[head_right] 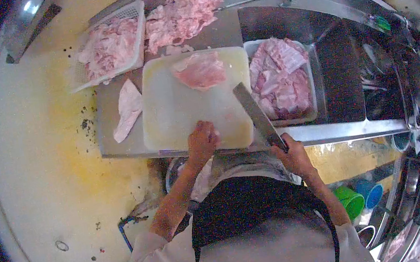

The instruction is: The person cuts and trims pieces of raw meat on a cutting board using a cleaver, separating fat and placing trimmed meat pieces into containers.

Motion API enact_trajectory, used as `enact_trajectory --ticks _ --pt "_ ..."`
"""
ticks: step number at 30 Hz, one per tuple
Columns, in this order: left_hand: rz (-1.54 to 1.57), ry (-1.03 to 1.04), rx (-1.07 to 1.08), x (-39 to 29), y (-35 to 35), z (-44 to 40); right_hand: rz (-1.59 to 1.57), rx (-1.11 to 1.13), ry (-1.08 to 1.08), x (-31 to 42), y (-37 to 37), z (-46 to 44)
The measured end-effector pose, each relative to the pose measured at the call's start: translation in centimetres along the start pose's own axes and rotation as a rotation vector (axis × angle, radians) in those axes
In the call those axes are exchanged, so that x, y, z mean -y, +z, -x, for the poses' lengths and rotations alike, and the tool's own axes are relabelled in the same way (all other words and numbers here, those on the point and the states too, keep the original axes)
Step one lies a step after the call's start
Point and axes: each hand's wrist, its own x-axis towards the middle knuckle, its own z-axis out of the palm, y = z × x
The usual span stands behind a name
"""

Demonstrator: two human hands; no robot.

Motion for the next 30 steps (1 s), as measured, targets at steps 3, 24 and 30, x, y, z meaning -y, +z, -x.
enact_trajectory --ticks 3,24,30 --pt "0.218 0.08 -0.016 1.1 -1.2 -1.2 -0.312 -0.202 -0.039 1.1 0.5 -0.9" --pt "-0.03 0.269 -0.055 -0.6 -2.1 -35.7 -0.296 -0.409 0.09 -7.1 -4.7 -5.8" --pt "-0.309 0.17 -0.11 -2.0 9.4 -45.3 -0.071 -0.426 0.104 -8.4 -8.0 -4.3"
